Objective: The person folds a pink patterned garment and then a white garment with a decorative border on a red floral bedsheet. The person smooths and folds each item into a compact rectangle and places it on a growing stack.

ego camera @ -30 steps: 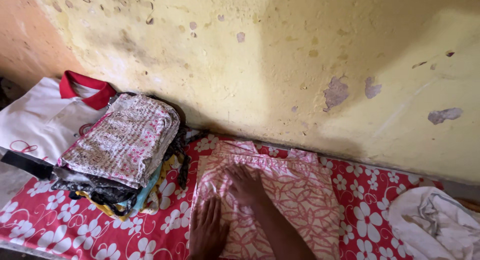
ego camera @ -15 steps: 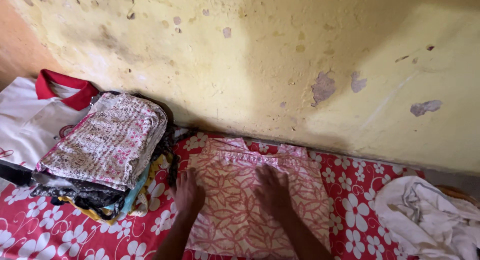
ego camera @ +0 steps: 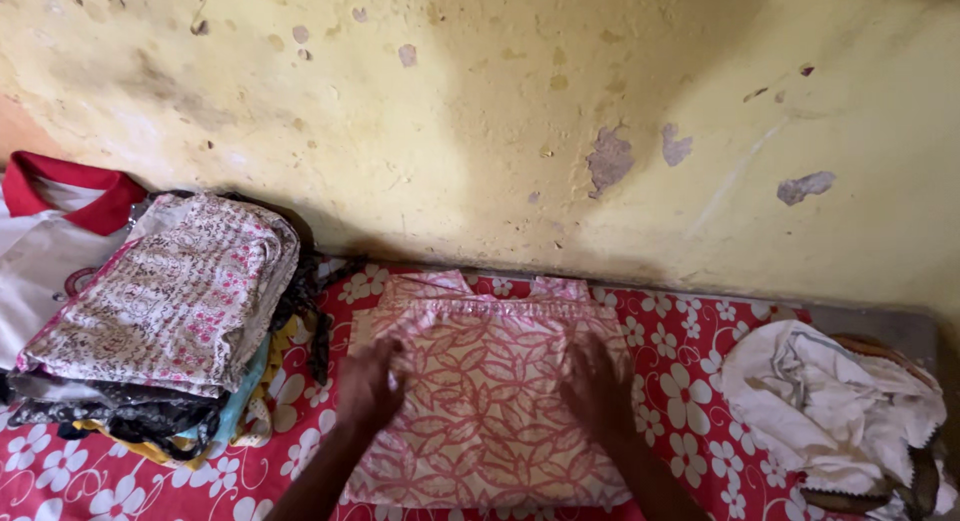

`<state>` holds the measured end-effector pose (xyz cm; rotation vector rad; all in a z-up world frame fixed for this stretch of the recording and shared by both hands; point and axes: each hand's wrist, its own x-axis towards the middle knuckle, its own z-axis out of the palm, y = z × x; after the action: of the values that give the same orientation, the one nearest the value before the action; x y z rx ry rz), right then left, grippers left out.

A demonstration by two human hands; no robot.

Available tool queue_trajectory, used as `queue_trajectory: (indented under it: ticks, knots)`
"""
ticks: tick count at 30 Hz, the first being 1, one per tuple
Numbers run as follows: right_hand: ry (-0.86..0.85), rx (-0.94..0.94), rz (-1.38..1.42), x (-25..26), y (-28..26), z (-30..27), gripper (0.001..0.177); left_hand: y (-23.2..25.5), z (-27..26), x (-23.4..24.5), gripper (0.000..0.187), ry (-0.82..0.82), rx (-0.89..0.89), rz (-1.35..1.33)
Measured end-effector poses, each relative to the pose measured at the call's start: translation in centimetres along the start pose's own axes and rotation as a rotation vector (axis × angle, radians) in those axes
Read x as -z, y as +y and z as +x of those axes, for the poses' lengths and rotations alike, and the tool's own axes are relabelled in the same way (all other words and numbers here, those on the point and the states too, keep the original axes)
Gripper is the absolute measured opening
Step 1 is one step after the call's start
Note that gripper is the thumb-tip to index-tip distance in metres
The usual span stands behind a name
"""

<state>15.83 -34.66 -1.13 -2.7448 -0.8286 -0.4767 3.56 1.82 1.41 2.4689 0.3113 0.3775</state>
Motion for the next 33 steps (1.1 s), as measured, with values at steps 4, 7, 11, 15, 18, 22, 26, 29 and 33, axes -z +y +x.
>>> queue_trajectory:
  ticks: [4,7,11,15,18,22,26,29,33]
  knots:
    - [-0.198,0.24,0.439,3.8,-4.0,-5.1,0.079,1.7,-6.8,0.8,0.047,-0.458,-0.521,-0.168]
    - [-0.216,0.494,0.451,6.0,-5.3,-7.6,0.066,1.9,-9.8,1.7,0.06,-0.625,-0.67,-0.106]
    - [-0.182,0.454,0.333,5.9,-5.0,-9.6,0.051,0.7,-10.3,2.2,0.051,-0.603,-0.601,0.002]
    - [-0.113,0.258,0.351,5.3,-2.4,-10.4,0.037,-1.3,-10.0,2.0,0.041,-0.492,-0.604,0.045]
    - [-0.134,0.124,0.299,5.8,-0.5,-10.6,0.034,-2.7,-9.1,2.2,0.029,-0.401,-0.613,0.088]
    - [-0.139,-0.099,0.393,6.7,1.8,-9.6,0.029,-4.4,-7.5,4.3,0.02,-0.279,-0.319,-0.031]
    - [-0.094,-0.373,0.611,8.6,3.9,-6.8,0.024,-3.5,-4.0,6.9,0.018,0.176,-0.445,-0.152]
    - [0.023,-0.372,0.841,11.4,4.7,-4.3,0.023,-0.8,-1.4,9.2,0.025,0.228,-0.16,-0.214]
    - [0.125,-0.511,1.13,15.7,4.6,-1.3,0.024,4.1,0.6,12.6,0.035,0.39,-0.117,-0.368]
